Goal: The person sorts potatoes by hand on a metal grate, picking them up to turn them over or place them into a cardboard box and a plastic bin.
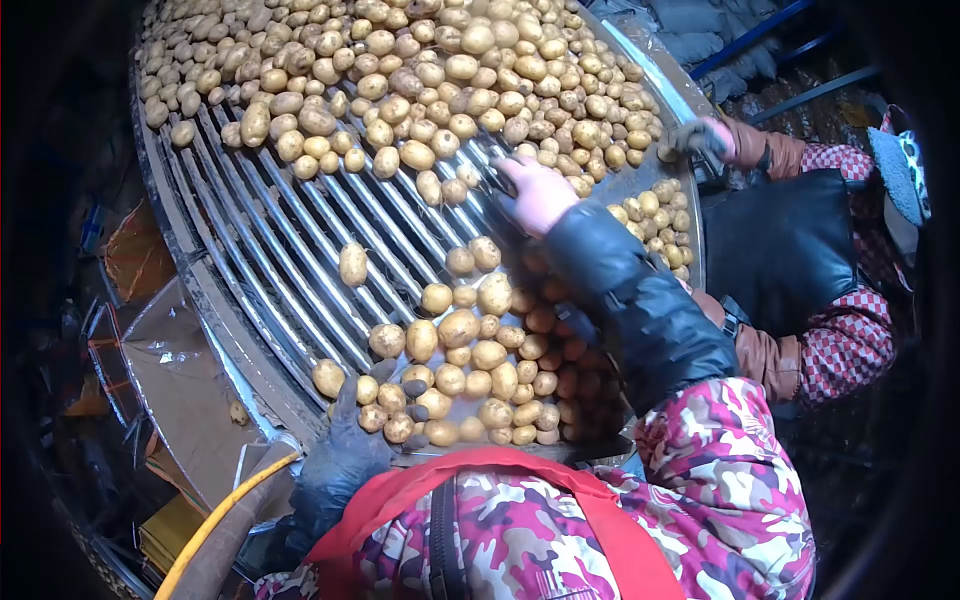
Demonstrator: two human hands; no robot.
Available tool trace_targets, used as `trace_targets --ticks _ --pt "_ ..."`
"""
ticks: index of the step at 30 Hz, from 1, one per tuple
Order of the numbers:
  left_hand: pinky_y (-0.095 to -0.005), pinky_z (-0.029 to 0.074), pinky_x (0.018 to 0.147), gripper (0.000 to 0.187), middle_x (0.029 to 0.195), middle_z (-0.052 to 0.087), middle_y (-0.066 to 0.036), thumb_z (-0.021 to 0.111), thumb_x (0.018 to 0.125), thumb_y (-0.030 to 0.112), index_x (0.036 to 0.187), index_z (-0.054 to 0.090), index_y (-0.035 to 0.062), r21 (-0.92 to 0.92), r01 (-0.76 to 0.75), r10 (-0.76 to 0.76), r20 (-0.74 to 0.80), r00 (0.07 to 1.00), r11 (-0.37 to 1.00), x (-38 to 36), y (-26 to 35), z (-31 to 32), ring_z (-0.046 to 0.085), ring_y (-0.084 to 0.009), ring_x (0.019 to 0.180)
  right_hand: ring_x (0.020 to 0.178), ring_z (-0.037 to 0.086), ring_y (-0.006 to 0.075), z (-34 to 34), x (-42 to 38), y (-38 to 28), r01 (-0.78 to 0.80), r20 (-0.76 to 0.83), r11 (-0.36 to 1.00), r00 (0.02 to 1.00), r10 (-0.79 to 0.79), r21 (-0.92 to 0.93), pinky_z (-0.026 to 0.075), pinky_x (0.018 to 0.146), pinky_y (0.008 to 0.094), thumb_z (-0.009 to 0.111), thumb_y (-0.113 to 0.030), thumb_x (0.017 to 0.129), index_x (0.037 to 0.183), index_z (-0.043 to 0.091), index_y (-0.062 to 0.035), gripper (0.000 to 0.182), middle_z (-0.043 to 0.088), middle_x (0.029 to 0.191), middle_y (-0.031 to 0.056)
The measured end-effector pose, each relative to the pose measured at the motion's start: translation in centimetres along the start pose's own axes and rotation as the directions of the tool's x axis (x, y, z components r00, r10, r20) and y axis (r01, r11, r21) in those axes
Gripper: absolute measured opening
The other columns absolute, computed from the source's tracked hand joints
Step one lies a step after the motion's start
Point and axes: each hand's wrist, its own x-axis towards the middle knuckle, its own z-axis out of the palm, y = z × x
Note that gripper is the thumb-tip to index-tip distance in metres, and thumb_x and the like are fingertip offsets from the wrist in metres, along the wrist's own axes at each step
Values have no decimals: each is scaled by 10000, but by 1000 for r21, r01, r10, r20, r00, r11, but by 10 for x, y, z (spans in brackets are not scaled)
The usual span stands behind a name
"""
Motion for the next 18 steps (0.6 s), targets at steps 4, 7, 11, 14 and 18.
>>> trace_targets --ticks 4,7,11,14,18 --pt "-495 568 975 662 1415 583 -143 258 1105 585 1598 363 156 17 23 -25 74 997 1000 0 4 2 621 -285 1152 1270 618 367 31 62 0 -64 -90 978 995 47 -200 502 1064 470 637 -114 887 1447 561 -188 570 599 1404 160" --pt "-485 571 972 630 1392 589 -140 258 1119 551 1582 373 139 129 -13 0 103 995 992 -4 1 1 621 -269 1121 1266 627 362 41 89 -2 -90 -46 960 996 80 -267 506 1058 464 452 -130 993 1347 619 -142 391 606 1392 176" --pt "-444 581 943 620 1368 594 -144 245 1123 532 1555 394 113 36 24 -29 126 992 999 -11 5 21 624 -255 1125 1174 685 346 25 107 2 -113 9 969 993 118 -219 545 992 448 603 -169 954 1288 691 -117 349 695 1290 185" --pt "-432 581 935 631 1365 594 -141 230 1123 538 1550 398 105 161 -8 -4 78 997 987 -12 7 25 627 -252 1114 1037 728 349 20 96 13 -110 -113 986 986 124 122 565 914 438 657 -195 955 1180 746 -116 255 756 1096 178" --pt "-437 583 939 632 1361 597 -137 211 1126 534 1546 403 102 195 -28 5 117 993 980 -14 11 32 630 -250 1111 1186 667 340 34 75 9 106 -1 989 994 -106 106 541 996 440 632 -124 920 1327 666 -192 415 668 1290 170"
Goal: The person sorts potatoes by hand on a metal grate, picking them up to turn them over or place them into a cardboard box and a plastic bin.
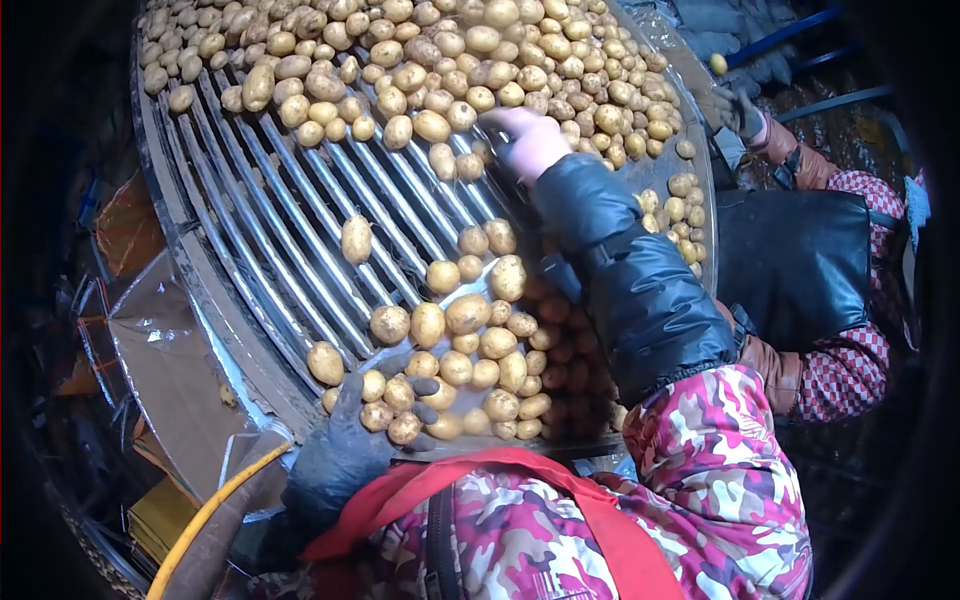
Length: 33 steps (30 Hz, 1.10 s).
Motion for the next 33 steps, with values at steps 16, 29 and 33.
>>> trace_targets --ticks 16,29,33 --pt "-401 587 860 660 1351 618 -136 201 1120 582 1549 393 119 76 -15 20 -67 998 997 5 -18 -20 644 -240 1093 976 685 189 -64 -61 61 -154 -99 635 934 343 757 574 815 352 738 -273 914 1286 701 -99 413 716 1055 89" --pt "-374 603 897 446 1368 618 -151 364 1144 219 1570 353 89 287 -122 124 9 992 950 5 -22 -31 656 -236 1121 908 724 246 -48 -88 74 -55 -3 194 958 285 979 593 784 374 732 -243 911 1217 722 -60 356 738 967 103" --pt "-378 601 925 458 1374 614 -159 336 1151 255 1572 348 77 164 -116 122 -27 992 980 5 -23 -24 650 -240 1114 1048 724 261 -49 -86 47 -247 77 878 969 237 410 590 829 373 743 -244 898 1287 698 -102 417 710 1192 163"
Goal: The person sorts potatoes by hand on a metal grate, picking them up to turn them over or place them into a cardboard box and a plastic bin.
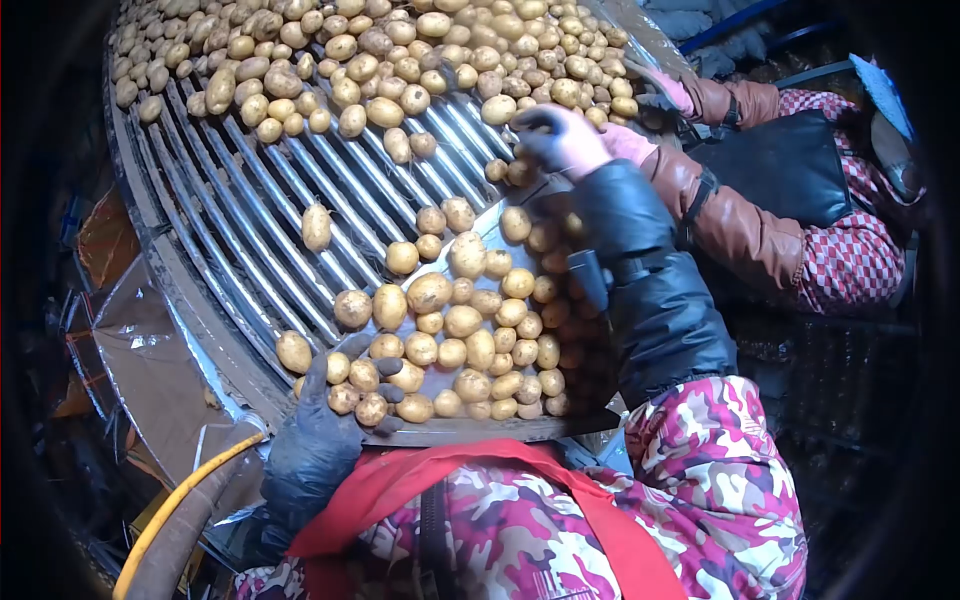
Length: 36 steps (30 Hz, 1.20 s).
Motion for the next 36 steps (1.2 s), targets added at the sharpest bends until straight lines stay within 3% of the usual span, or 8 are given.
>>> trace_targets --ticks 2,6,11,14,19,21,24,36 --pt "-387 612 923 464 1385 606 -181 369 1141 247 1573 344 76 123 -64 65 -8 998 990 -1 -2 3 662 -256 1117 1120 707 333 33 -11 -22 162 19 705 979 -205 -691 581 857 400 752 -221 873 1278 693 -133 418 680 1253 210" --pt "-399 630 912 486 1401 593 -217 425 1123 237 1573 339 77 234 -138 136 26 990 962 -1 -6 6 678 -290 1131 1157 677 349 83 -12 -10 60 -8 610 994 -108 -790 548 944 474 715 -145 857 1131 727 -151 274 669 1182 169" --pt "-438 635 895 517 1398 589 -230 368 1142 356 1579 334 81 -236 9 9 75 997 972 3 -8 -13 673 -318 1144 979 717 286 47 -80 23 155 20 976 987 -160 150 570 891 406 753 -268 878 1231 724 -101 391 738 1034 127" --pt "-446 633 899 539 1400 588 -225 325 1148 401 1581 331 81 -133 -4 5 9 1000 991 1 -7 -8 670 -320 1146 814 659 161 15 -115 35 100 -121 313 991 50 945 562 688 291 762 -274 924 1368 599 -71 515 687 1103 41" --pt "-425 632 898 507 1423 581 -211 381 1138 310 1582 320 74 -178 15 -1 76 997 984 1 -6 -11 659 -319 1194 750 647 141 -13 -32 58 3 -155 723 977 144 691 526 652 278 778 -364 916 1258 697 -109 434 723 986 17" --pt "-415 632 894 500 1430 581 -205 436 1117 213 1581 316 71 -129 8 -1 57 998 992 2 -3 -7 656 -315 1206 854 737 243 -13 -8 22 -38 -211 992 977 12 -118 570 804 368 762 -390 897 1157 756 -93 395 763 1011 111" --pt "-387 627 903 596 1428 597 -187 541 1025 -14 1572 316 60 193 -75 72 24 997 978 -2 2 4 662 -295 1212 1118 715 351 12 19 -4 -176 -254 614 966 -41 -769 562 970 456 661 -248 926 1230 747 -127 338 724 1272 152" --pt "-485 216 1223 292 1559 535 29 571 1024 257 1298 665 228 -71 75 -59 208 976 995 22 -15 -43 350 -216 1519 1003 692 223 28 -68 20 -67 107 997 992 62 43 561 869 353 669 -138 922 1297 698 -94 379 724 1121 90"
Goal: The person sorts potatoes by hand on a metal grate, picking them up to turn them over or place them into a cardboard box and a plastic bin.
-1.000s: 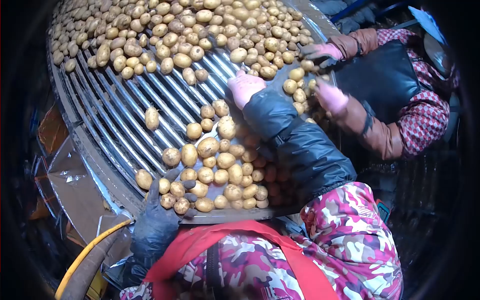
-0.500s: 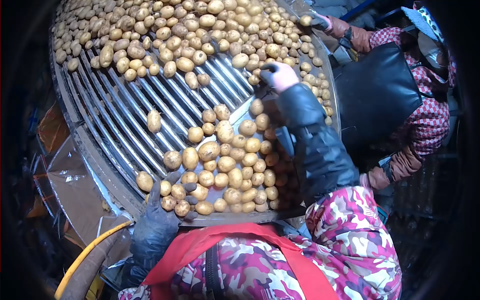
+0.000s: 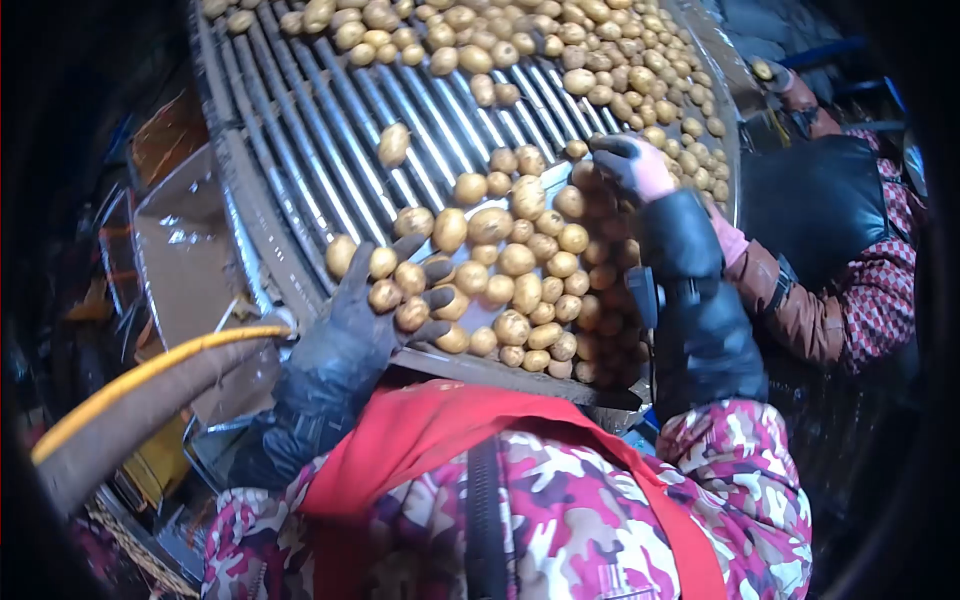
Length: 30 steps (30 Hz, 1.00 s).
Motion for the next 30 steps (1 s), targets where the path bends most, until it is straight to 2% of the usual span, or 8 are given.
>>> trace_targets --ticks 4,6,10,16,18,22,26,30 --pt "-368 586 947 518 1461 563 -192 472 1106 250 1588 353 105 -129 -117 101 -127 987 985 -17 8 42 635 -247 1188 957 640 131 75 -73 -35 128 141 784 954 -265 607 542 812 273 627 -67 963 1321 668 -87 361 684 1065 32" --pt "-361 580 957 553 1453 568 -182 447 1112 335 1608 335 115 -124 -140 126 -110 986 982 -19 3 37 645 -256 1115 959 644 164 110 -107 -56 291 214 791 861 -462 538 546 814 286 644 -60 945 1315 659 -70 371 680 1064 56" --pt "-502 614 716 561 754 562 35 602 1005 576 1367 632 150 -295 -189 157 -128 979 937 -26 -27 -28 566 -163 642 1005 694 363 176 -119 -99 764 307 641 594 -743 72 572 869 413 727 -81 853 1289 655 -28 444 697 1111 190" --pt "-521 571 823 353 738 510 95 602 1000 588 901 614 249 -325 -327 285 -171 943 888 -117 -68 -71 540 -140 678 906 690 230 263 -92 -102 622 650 738 451 -612 263 557 791 388 660 -101 925 1231 674 -31 314 698 1046 113" --pt "-547 552 819 333 794 533 67 566 1019 588 906 591 276 -392 -414 323 -278 905 822 -142 -98 -86 533 -166 689 838 651 191 296 -129 -150 -275 741 913 670 -44 303 550 786 374 640 -182 951 1137 691 -47 235 682 1009 62" --pt "-553 545 839 361 813 553 50 546 1030 587 915 602 249 -522 -567 391 -416 821 637 -205 -141 -96 576 -195 724 699 596 138 361 -159 -196 -285 854 956 511 96 63 500 625 313 616 -238 994 1034 726 -26 242 655 849 45" --pt "-540 544 915 333 993 697 5 507 1067 526 1068 676 239 -460 -768 780 -222 585 446 -261 -187 -146 677 -207 887 765 649 192 484 -156 -192 102 945 972 234 -228 210 542 660 386 665 -301 982 1085 723 -55 273 703 915 84" --pt "-607 467 1045 407 1199 646 -74 506 1056 545 1303 579 230 -82 -922 492 -826 275 377 -343 -214 -194 607 -303 1216 923 692 255 536 -181 -214 481 794 739 134 -593 471 558 814 416 683 -416 975 1229 678 -44 450 722 1037 134"
